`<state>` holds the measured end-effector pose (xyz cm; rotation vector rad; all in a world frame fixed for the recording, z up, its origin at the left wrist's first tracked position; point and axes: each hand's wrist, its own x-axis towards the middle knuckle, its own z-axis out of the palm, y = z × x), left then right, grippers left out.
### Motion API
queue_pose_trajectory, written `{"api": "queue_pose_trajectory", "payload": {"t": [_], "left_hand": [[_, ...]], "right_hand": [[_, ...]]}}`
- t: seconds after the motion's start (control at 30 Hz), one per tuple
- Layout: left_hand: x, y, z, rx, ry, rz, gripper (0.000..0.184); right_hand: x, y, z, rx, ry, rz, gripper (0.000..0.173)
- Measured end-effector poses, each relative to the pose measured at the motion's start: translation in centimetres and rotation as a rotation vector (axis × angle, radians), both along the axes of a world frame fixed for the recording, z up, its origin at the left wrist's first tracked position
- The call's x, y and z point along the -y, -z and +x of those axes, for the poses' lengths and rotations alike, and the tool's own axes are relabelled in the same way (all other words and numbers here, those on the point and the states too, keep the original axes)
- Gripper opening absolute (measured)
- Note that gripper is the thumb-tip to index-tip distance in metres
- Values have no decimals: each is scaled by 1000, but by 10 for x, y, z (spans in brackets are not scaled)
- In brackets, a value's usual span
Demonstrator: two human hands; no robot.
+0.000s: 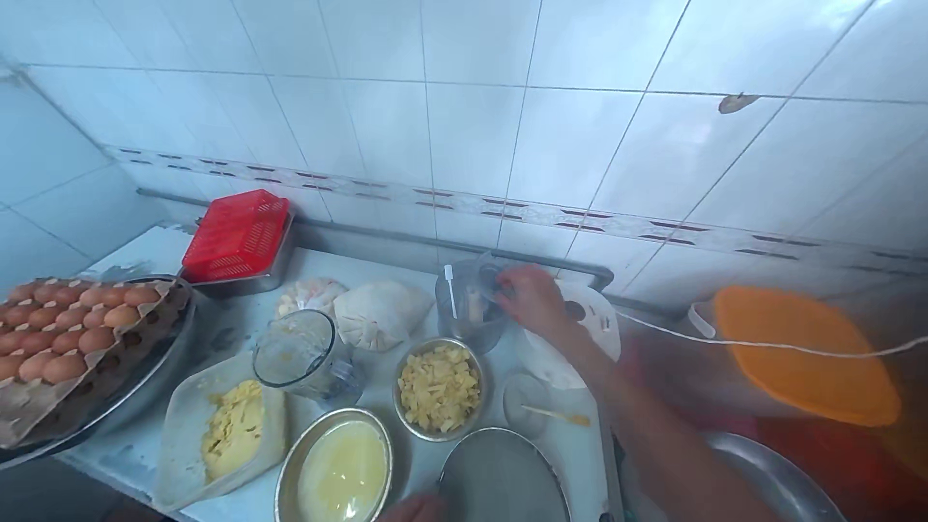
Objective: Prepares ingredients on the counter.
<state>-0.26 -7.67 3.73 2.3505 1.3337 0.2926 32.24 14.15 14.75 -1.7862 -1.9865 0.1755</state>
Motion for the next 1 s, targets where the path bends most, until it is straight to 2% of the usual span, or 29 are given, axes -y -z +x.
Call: {"api": "queue_pose_trajectory", "payload": {"t": [0.1, 0.17, 0.23, 0.3, 0.37, 0.4, 0.47, 0.53, 0.63, 0.73, 0.83, 1.0], "left_hand": [[-56, -52, 22, 127, -62, 166, 26], [-106, -81, 38, 142, -85, 286, 26], [-154, -102, 49, 133, -97, 336, 27], [-193, -117, 55, 114, -125, 330, 24], [-222, -125, 63, 100, -130, 303, 23], [-232, -126, 69, 87, -122, 279, 23], [-249, -126, 84, 65, -101, 248, 26], [-267, -126, 101, 33, -70, 214, 32], [-299, -123, 134, -149, -52, 52, 41], [-326, -114, 170, -341, -83, -84, 54], [-321, -103, 197, -459, -96, -92, 65], [-317, -91, 220, -495, -133, -53, 69]], "right_hand": [[-29, 12, -14, 201, -40, -146, 31], [-41, 23, -19, 304, -43, -149, 26], [-45, 27, -17, 349, -30, -43, 21], [-43, 17, -8, 325, 9, 187, 18], [-29, -10, 9, 246, 80, 378, 17], [-10, -28, 20, 154, 118, 394, 17], [42, -59, 46, -148, 174, 282, 16], [96, -65, 77, -418, 238, 109, 13], [187, -23, 125, -618, 130, -298, 21], [257, 41, 143, -591, 78, -534, 20], [305, 102, 139, -578, 180, -551, 24], [306, 158, 106, -682, 247, -340, 23]]}}
